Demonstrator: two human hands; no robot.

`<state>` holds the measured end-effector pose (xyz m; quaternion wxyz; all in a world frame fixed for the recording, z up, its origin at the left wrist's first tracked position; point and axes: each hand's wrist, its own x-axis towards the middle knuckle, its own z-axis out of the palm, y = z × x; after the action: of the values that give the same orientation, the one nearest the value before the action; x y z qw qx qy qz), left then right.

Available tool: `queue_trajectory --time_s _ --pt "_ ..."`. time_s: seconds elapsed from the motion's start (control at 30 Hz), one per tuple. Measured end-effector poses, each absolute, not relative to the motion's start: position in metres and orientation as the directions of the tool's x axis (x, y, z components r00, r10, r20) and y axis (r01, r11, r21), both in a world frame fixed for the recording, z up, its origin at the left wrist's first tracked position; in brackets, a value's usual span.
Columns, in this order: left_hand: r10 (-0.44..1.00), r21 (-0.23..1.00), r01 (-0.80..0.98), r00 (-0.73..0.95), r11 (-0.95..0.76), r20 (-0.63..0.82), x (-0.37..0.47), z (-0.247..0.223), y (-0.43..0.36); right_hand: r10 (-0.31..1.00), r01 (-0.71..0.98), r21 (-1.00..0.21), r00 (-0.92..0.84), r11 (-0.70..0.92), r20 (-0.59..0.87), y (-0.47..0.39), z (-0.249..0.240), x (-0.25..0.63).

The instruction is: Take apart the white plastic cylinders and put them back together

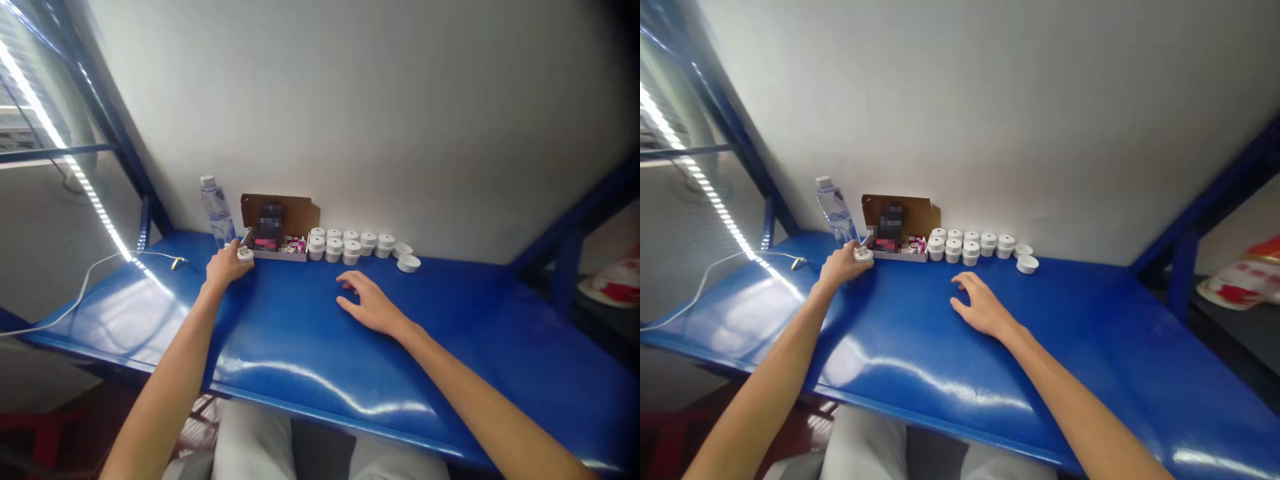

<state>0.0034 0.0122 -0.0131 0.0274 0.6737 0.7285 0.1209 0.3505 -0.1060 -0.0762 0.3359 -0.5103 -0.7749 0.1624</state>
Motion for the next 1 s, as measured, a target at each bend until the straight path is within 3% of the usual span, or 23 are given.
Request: queue_trajectory --time_s 0.13,0.23,0.37,0.47,0.6,0.73,0.9,1.0 --pt "0.984 0.2 0.976 -0.117 0.089 0.137 0.007 -0.007 0.007 0.867 0.789 -0.49 -0.106 0.371 0.487 -0.087 -0.075 0.357" --pt "0.969 0.243 0.968 -0.116 0.061 0.219 0.012 -0.003 0.004 0.862 0.872 -0.409 -0.027 0.268 0.507 -0.061 -0.071 0.365" --pt "0.91 0.324 0.927 0.042 -0.19 0.413 0.03 -0.005 -0.002 0.908 0.919 -0.32 -0.084 0.229 0.41 -0.042 -0.058 0.369" --pt "0.853 0.36 0.83 0.235 -0.426 0.466 0.052 -0.013 -0.011 0.92 0.942 -0.294 -0.037 0.162 0.39 -0.052 -0.049 0.362" --pt "0.77 0.381 0.673 0.502 -0.634 0.394 0.083 -0.028 -0.032 0.925 0.897 -0.43 0.069 0.107 0.373 -0.082 -0.052 0.346" --pt "0.66 0.417 0.53 0.693 -0.738 0.288 0.106 -0.039 -0.052 0.921 0.783 -0.599 0.091 0.169 0.378 -0.1 -0.06 0.332" --pt "0.603 0.428 0.468 0.751 -0.773 0.269 0.116 -0.044 -0.061 0.938 0.603 -0.734 -0.073 0.313 0.34 -0.105 -0.059 0.32" --pt "0.613 0.419 0.48 0.738 -0.771 0.282 0.116 -0.045 -0.06 0.963 0.479 -0.841 -0.038 0.251 0.266 -0.105 -0.059 0.317"
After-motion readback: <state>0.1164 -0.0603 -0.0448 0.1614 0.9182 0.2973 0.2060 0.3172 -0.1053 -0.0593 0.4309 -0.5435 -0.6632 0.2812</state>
